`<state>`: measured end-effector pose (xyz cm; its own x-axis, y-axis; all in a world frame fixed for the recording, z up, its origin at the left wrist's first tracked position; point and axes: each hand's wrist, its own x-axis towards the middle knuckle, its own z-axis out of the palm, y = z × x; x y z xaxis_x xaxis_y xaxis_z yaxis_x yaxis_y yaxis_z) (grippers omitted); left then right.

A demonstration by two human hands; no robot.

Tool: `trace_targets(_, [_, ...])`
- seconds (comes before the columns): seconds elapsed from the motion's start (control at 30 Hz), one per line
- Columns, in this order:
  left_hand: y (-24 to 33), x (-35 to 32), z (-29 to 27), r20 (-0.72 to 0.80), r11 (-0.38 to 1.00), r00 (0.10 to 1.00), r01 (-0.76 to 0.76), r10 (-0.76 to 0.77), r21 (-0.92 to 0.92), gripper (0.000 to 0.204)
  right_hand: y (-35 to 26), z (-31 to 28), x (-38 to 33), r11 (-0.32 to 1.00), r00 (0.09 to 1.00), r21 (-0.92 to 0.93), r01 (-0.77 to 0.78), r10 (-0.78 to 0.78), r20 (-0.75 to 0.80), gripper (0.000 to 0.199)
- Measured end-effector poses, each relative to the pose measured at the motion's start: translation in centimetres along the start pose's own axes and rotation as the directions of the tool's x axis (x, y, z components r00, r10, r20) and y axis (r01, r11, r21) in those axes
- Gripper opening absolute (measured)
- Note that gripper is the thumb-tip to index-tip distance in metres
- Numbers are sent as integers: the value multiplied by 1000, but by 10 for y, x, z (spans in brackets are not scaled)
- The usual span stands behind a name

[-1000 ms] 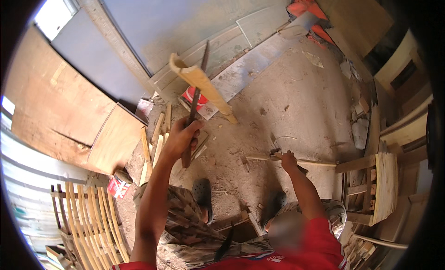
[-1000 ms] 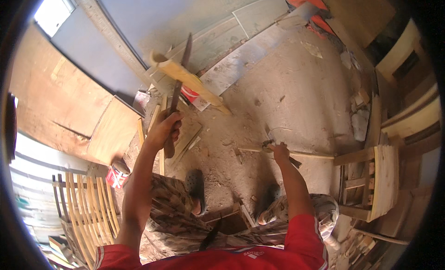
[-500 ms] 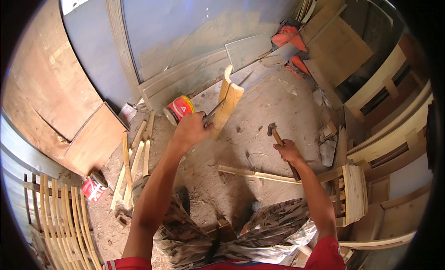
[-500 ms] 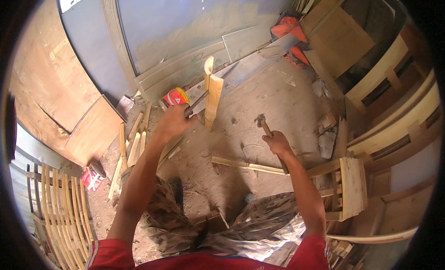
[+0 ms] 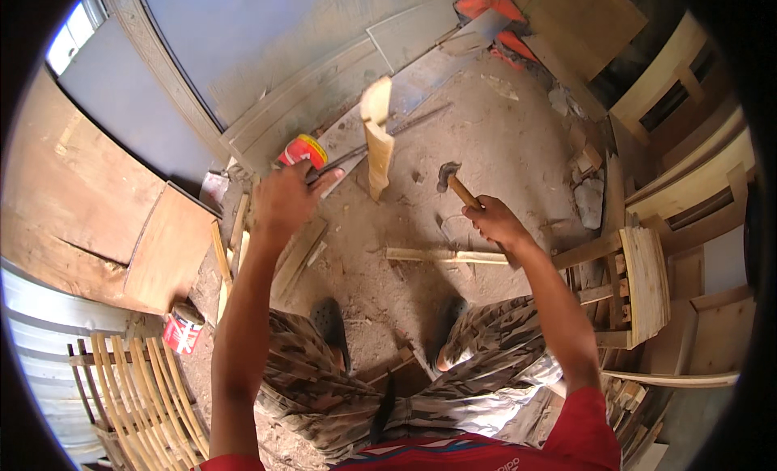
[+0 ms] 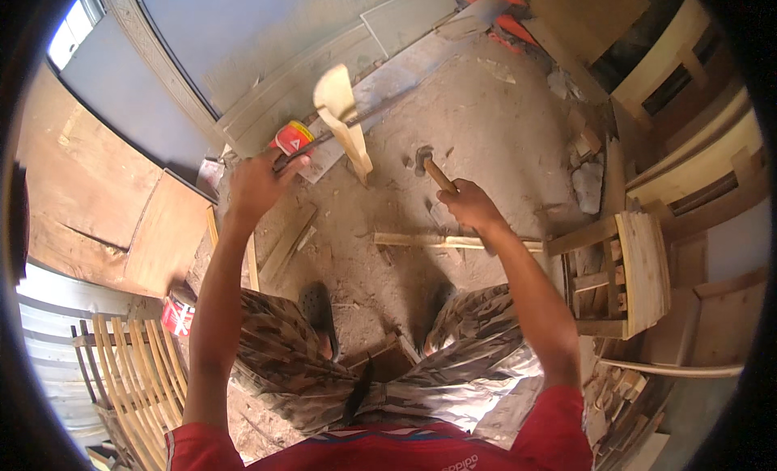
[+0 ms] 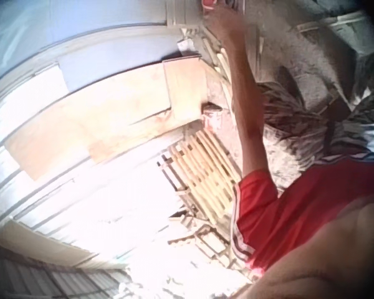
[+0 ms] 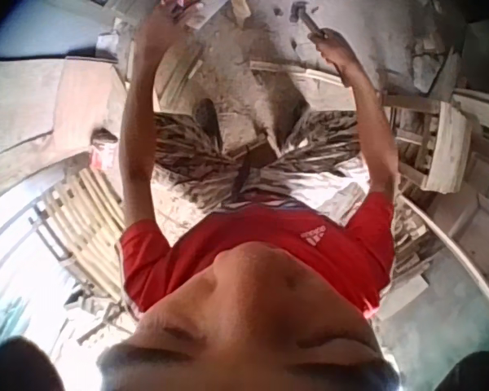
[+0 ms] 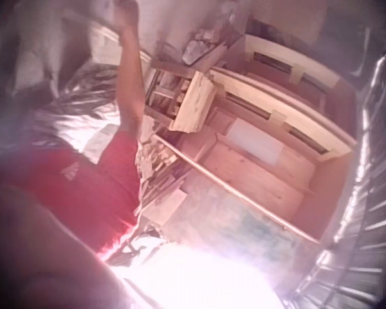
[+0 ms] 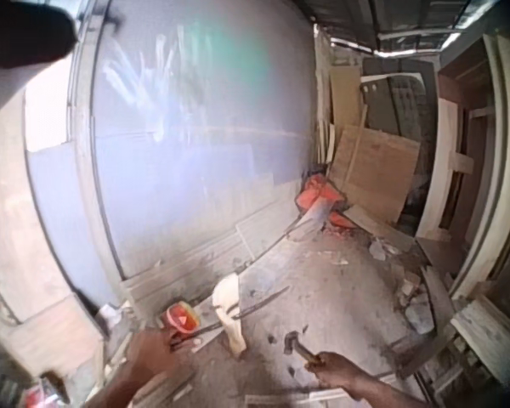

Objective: The person sits on the floor and uses a chisel and a wooden mallet to split a piece of wood into smaller strips. They repeatedly position the chisel and strike it with the mallet, then set the split pieces aside.

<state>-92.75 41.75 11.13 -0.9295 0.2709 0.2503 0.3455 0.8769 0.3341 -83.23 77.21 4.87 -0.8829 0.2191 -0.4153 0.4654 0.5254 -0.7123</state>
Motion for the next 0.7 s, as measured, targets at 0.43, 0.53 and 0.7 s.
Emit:
trace_targets(0.43, [-77, -17, 6, 61, 950, 974, 225, -217, -216, 52, 116, 120, 73, 639, 963, -752, 163, 61, 261, 32])
trace_targets(0.53, [-78, -13, 3, 47, 950, 972, 235, -230, -207, 48, 29, 105, 55, 760, 971, -610, 227, -128, 202, 32])
trace_targets(0.7, [-59, 4, 5, 11, 976, 991, 133, -133, -173, 46, -81, 48, -5, 851, 821, -155, 501, -525, -223, 26])
